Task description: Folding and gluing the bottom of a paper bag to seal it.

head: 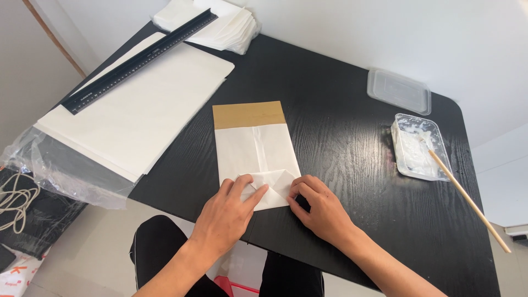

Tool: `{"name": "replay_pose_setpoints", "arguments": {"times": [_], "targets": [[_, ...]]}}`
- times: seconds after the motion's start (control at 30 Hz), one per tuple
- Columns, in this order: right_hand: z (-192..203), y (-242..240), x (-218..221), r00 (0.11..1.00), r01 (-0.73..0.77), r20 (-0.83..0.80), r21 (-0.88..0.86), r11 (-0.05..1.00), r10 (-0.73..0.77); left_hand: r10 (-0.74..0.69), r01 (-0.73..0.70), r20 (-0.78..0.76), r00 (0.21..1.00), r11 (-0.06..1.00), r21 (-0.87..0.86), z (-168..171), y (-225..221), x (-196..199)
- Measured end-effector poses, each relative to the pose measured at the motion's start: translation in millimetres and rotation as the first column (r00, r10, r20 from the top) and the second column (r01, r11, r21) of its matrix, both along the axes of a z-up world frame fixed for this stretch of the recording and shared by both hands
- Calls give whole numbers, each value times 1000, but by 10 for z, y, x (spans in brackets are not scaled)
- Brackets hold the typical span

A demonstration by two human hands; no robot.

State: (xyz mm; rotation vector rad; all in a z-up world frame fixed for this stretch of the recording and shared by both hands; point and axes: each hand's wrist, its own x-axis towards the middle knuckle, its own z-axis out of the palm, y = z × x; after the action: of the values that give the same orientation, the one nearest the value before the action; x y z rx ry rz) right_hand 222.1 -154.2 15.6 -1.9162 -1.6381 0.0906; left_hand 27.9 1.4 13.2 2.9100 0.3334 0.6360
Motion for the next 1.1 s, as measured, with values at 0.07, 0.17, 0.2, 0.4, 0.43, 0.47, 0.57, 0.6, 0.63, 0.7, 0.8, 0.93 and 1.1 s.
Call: {"name": "replay_pose_setpoints", "arguments": {"times": [0.07, 0.17, 0.2, 0.4, 0.43, 0.47, 0.57, 0.6, 0.63, 0.7, 0.8, 0.93, 1.1], "targets": [[-1, 5, 1, 1000, -7, 18, 13, 1000, 7, 9, -8, -27, 1000, 1000, 28, 18, 1, 15], [28, 16, -8, 998, -12, 62, 20, 1000, 11, 39, -39, -56, 998, 999, 1, 33, -7, 52], [44, 22, -20, 992, -31, 126, 61, 998, 24, 52, -52, -55, 997, 999, 3, 17, -9, 63], [213, -16, -379, 911, -160, 398, 91, 983, 111, 91, -94, -46, 995, 994, -61, -4, 11, 130], [245, -25, -467, 897, -216, 403, 44, 976, 180, 89, -92, -33, 995, 992, -90, -14, 15, 144], [214, -32, -525, 898, -215, 402, 43, 976, 180, 88, -91, -34, 996, 992, -91, -23, 21, 153], [144, -46, -655, 885, -231, 389, -112, 966, 257, 98, -108, -92, 991, 989, -104, -46, 39, 162], [143, -48, -655, 887, -214, 387, -142, 966, 253, 95, -105, -88, 992, 989, -106, -49, 43, 164], [142, -50, -657, 889, -196, 385, -172, 965, 249, 93, -102, -85, 992, 989, -109, -52, 47, 165], [106, -89, -643, 883, -179, 404, -181, 967, 239, 94, -100, -68, 993, 990, -97, -62, 43, 159], [68, -132, -591, 885, -134, 419, -185, 974, 201, 92, -97, -52, 994, 992, -85, -39, 52, 166], [78, -180, -553, 898, -51, 423, -170, 984, 120, 96, -98, -34, 995, 993, -70, -42, 51, 162], [93, -270, -492, 936, -2, 345, -171, 985, 62, 71, -72, -19, 997, 993, -92, -9, 64, 126]]}}
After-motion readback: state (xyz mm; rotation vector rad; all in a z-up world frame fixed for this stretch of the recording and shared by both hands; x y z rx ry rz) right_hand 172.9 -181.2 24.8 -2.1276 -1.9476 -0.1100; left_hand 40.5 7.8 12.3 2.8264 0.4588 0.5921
